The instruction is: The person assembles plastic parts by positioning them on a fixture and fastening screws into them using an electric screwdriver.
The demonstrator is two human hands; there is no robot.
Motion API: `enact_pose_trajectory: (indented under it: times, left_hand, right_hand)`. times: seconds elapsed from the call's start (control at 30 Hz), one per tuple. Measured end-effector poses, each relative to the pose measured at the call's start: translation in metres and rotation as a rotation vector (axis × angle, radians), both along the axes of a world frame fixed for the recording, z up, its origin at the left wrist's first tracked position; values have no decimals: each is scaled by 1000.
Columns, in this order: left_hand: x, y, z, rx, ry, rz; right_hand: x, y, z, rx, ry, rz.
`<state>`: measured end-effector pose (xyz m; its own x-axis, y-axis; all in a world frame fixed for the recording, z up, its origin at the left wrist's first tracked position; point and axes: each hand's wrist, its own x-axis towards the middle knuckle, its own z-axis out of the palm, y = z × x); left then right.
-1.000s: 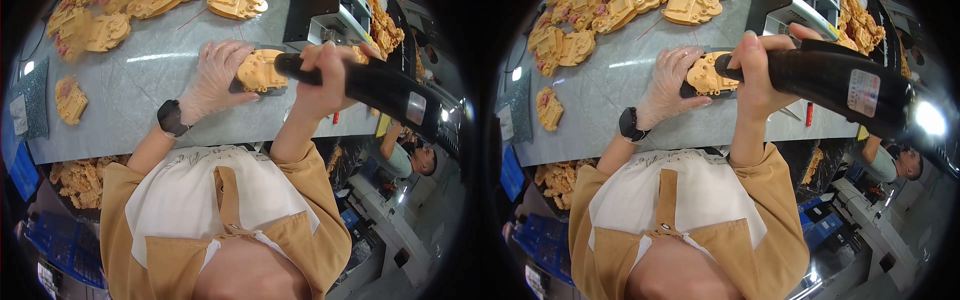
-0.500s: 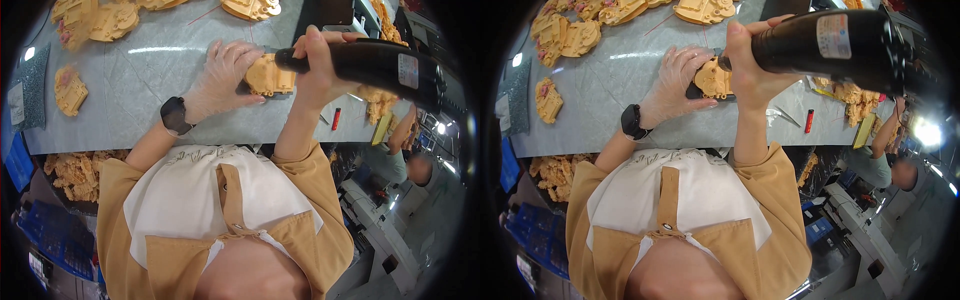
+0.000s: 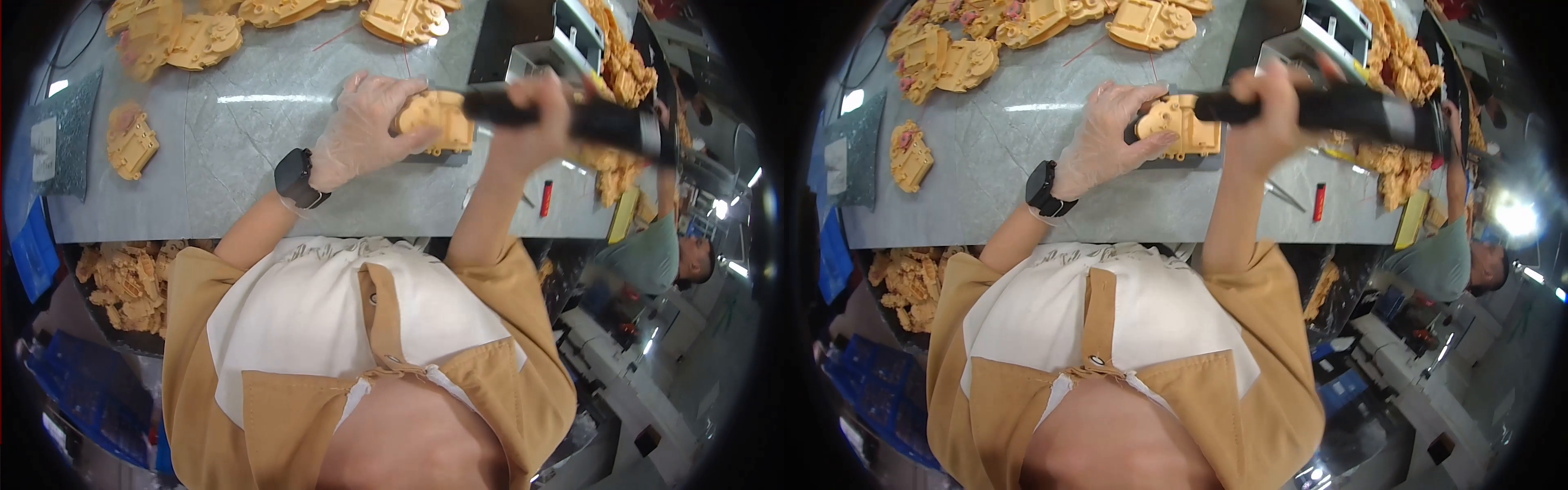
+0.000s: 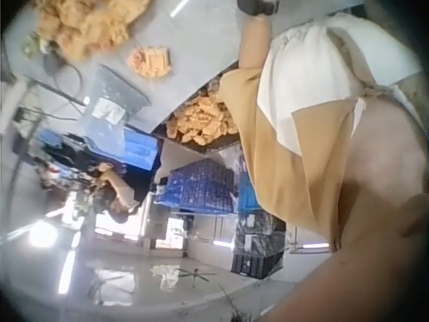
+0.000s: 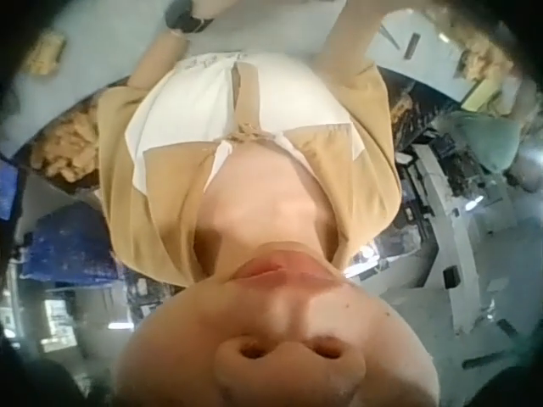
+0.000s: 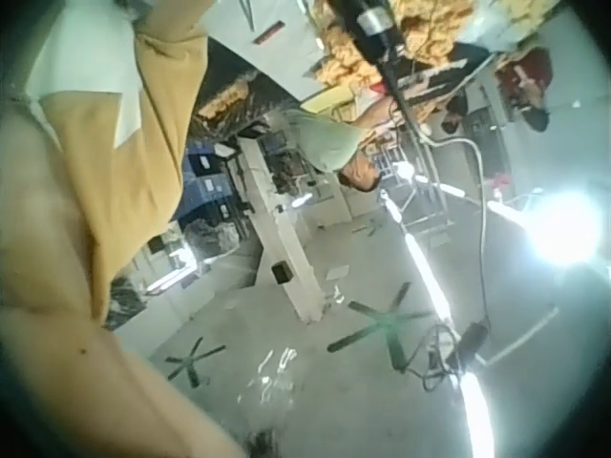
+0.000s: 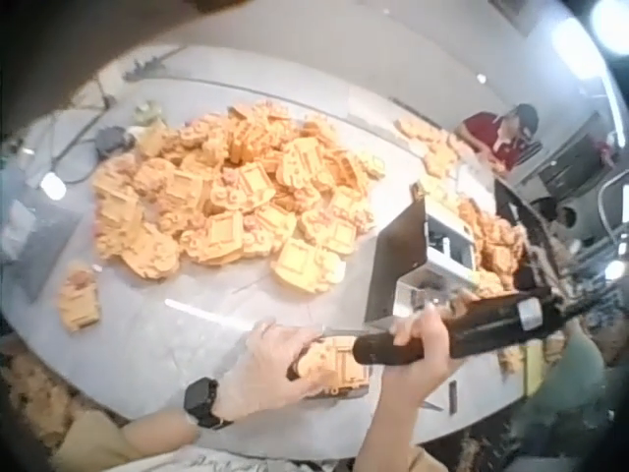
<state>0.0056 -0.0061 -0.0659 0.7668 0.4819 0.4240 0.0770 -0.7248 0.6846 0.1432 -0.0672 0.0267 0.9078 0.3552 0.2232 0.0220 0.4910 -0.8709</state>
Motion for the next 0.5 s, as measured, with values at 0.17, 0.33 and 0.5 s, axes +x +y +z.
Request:
enact_pose_trajectory:
  times: [0.17, 0.33, 0.5]
  left_hand:
    - [22, 5, 41, -675, 357, -46]
    - [-77, -10, 55, -1245, -684, 211]
    - [-310, -20, -7, -1353, -1510, 1076]
  right_hand:
    - [13, -74, 38, 202, -215, -77]
    - [28, -98, 40, 384, -161, 100]
    - [41, -111, 23, 226, -102, -66]
